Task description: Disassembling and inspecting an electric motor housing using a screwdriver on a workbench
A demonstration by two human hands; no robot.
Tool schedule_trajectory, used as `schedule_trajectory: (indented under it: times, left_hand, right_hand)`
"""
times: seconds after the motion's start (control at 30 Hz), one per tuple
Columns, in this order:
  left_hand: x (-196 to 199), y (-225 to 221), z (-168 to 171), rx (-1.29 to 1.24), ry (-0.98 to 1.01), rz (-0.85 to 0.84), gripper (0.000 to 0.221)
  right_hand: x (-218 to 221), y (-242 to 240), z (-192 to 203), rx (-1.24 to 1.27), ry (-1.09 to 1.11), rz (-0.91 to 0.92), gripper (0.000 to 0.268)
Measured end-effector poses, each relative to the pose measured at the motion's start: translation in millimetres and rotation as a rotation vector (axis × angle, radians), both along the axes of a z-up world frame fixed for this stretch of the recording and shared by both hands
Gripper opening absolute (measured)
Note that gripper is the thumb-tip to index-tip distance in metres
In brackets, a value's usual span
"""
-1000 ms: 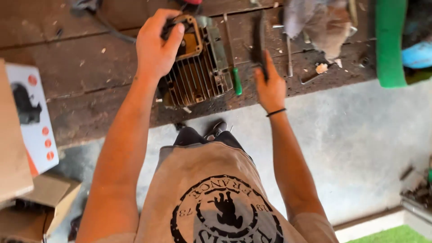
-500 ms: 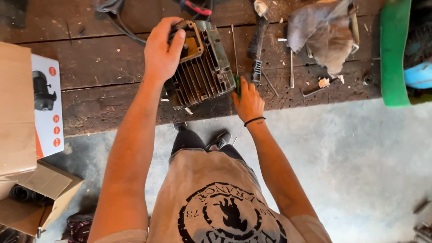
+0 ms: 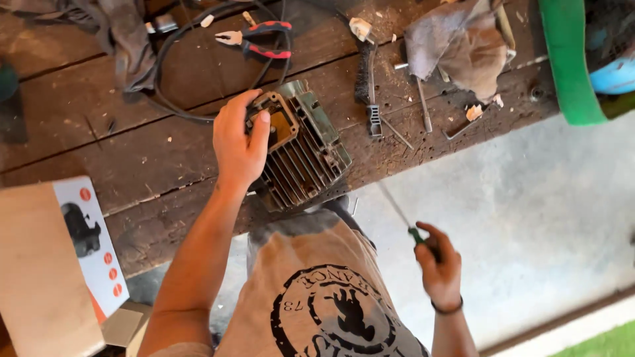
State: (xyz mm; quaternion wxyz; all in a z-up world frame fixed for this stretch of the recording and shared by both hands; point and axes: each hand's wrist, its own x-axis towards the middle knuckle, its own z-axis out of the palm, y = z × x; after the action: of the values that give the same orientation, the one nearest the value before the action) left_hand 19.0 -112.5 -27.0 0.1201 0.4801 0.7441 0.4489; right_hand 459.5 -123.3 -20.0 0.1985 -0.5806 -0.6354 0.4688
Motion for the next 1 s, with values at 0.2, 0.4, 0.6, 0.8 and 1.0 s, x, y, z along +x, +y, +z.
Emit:
schedule_trajectory:
  times: [0.2, 0.4, 0.6, 0.8, 1.0]
  left_hand:
    - [-7.0, 2.9, 10.1, 0.026, 0.017, -0.097, 0.041]
    - [-7.5, 6.5, 10.7, 0.009, -0.006, -0.123, 0.038]
    - [-7.5, 5.8, 7.7, -0.008, -0.011, -0.118, 0.041]
    - [-3.6, 4.5, 10.9, 0.012, 0.007, -0.096, 0.039]
    - [-3.7, 3.9, 8.2, 0.021, 0.013, -0.083, 0.035]
  right_hand:
    - [-41.4, -37.4, 46.8, 0.430, -0.174, 0.204, 0.035]
    - [-73.2, -11.7, 116.1, 0.484, -0.303, 0.344, 0.034]
    - [-99.6, 39.8, 187.1, 0.532, -0.843, 0.678, 0.040]
    - [-178.0, 108.9, 251.7, 0.011, -1.341, 1.003, 0.045]
    - [-205.0, 103.5, 257.9, 0.193, -1.298, 1.136, 0.035]
